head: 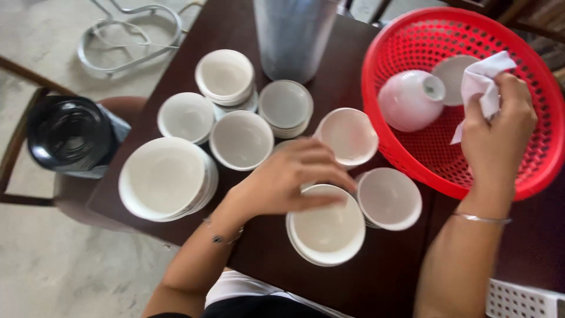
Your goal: Wipe bowls with a dry cloth and stack them.
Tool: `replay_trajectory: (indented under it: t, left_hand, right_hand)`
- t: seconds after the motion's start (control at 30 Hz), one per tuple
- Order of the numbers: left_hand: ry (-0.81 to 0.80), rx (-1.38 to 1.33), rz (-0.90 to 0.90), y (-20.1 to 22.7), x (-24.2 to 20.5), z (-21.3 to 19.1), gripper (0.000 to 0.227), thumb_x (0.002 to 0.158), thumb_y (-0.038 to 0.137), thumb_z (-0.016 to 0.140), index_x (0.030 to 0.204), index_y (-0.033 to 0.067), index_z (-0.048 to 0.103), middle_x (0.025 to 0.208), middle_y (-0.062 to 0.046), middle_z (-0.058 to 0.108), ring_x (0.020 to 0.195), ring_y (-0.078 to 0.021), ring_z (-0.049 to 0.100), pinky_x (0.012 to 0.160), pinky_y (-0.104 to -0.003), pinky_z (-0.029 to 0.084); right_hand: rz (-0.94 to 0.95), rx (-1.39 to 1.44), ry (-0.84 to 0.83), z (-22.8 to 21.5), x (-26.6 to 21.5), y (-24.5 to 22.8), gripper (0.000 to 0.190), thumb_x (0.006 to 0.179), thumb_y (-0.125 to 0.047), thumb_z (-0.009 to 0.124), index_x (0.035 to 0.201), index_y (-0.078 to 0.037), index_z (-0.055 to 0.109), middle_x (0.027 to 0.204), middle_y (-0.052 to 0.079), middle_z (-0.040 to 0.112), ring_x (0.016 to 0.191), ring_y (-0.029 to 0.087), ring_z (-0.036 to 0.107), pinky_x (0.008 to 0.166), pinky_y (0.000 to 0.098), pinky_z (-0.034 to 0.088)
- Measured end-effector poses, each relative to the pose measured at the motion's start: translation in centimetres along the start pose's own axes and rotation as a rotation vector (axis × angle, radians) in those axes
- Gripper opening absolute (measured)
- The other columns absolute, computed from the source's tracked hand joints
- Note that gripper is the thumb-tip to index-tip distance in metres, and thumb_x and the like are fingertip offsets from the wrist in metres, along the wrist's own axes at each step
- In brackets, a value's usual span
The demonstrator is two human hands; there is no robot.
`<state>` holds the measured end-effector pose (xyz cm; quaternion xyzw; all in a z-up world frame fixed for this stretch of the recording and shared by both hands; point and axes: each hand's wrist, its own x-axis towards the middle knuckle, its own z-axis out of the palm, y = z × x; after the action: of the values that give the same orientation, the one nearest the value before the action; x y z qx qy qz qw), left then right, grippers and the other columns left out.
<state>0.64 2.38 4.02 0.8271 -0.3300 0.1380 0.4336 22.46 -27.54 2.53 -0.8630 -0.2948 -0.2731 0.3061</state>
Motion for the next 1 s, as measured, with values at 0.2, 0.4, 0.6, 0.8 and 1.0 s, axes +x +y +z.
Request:
replay_trajectory:
  t: [0.2,0.4,0.6,0.8,1.0]
  left_hand:
    - [0.442,0.317,-0.021,-0.9,-0.7,0.5,0.018,0.090,0.016,0.083,0.106,0.0185,0.075,0.098,0.000,0.069,0.101,-0.0207,0.065,0.091,-0.037,0.053]
    - [0.496,0.336,0.015,-1.5,-1.1,0.9,0.014,0.091,0.017,0.081,0.103,0.0190,0.074,0.090,0.002,0.068,0.095,-0.0195,0.065,0.083,-0.034,0.053]
    - [0.485,0.346,0.053,-1.9,-1.2,1.5,0.013,0.092,0.016,0.079,0.103,0.0192,0.074,0.090,0.001,0.069,0.092,-0.0199,0.065,0.084,-0.035,0.054]
    - [0.532,0.244,0.036,-1.1,-1.5,1.2,0.013,0.092,0.014,0.077,0.104,0.0190,0.075,0.092,0.002,0.070,0.090,-0.0189,0.064,0.078,-0.032,0.055]
    - [0.519,0.149,-0.048,-0.8,-1.4,1.7,0.016,0.092,0.018,0.081,0.107,0.0197,0.075,0.090,0.001,0.070,0.087,-0.0189,0.063,0.075,-0.031,0.054]
  right_hand:
    - [-0.033,-0.366,-0.432,3.1,5.6,-3.0,0.055,0.090,-0.034,0.078,0.132,0.001,0.068,0.131,0.026,0.062,0.111,0.045,0.065,0.092,0.0524,0.051]
    - [0.107,-0.542,-0.805,9.3,4.8,5.5,0.159,0.039,-0.080,0.085,0.166,-0.004,0.028,0.135,0.028,0.061,0.117,0.043,0.065,0.093,0.0509,0.054]
    - [0.197,-0.696,-0.835,8.1,4.7,4.0,0.147,0.052,-0.086,0.078,0.168,-0.008,0.030,0.118,0.032,0.072,0.109,0.048,0.072,0.091,0.0515,0.058]
    - [0.478,-0.018,-0.776,3.8,1.4,10.1,0.083,0.067,-0.050,0.087,0.127,0.002,0.066,0.109,0.023,0.074,0.094,0.037,0.074,0.077,0.0491,0.059]
    - [0.156,-0.585,-0.493,6.8,-2.0,24.1,0.088,0.075,-0.054,0.082,0.137,0.002,0.054,0.123,0.021,0.063,0.107,0.036,0.066,0.088,0.0492,0.056]
